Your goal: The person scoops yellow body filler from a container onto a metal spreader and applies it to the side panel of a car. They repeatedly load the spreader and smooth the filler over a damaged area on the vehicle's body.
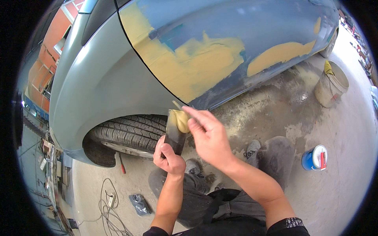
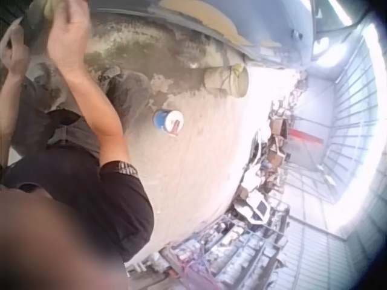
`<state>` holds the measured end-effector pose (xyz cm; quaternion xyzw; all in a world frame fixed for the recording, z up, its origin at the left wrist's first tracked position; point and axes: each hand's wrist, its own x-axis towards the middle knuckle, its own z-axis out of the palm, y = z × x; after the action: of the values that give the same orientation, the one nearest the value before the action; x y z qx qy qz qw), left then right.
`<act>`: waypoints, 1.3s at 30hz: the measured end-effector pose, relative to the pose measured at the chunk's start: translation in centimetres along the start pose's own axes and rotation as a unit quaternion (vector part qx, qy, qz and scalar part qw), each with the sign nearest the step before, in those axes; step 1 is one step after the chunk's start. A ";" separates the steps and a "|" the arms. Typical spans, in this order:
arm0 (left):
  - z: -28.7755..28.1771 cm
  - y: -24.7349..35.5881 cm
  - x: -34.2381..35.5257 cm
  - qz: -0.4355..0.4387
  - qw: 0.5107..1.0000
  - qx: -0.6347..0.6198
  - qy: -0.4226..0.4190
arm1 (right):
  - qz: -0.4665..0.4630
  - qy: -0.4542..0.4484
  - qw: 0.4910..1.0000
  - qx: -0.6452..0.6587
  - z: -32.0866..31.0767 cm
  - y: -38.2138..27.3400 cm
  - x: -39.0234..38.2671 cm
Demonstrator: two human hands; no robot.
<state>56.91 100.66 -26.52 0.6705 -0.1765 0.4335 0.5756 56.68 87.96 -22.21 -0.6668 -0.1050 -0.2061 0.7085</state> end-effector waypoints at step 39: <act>-1.2 -0.8 0.4 -0.090 0.995 -0.027 0.016 | -0.129 -0.097 0.980 -0.113 1.4 1.4 -3.3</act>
<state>57.26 102.04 -26.78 0.6611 -0.1173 0.3856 0.6328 54.50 89.89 -24.70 -0.7404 -0.2347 -0.2409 0.5820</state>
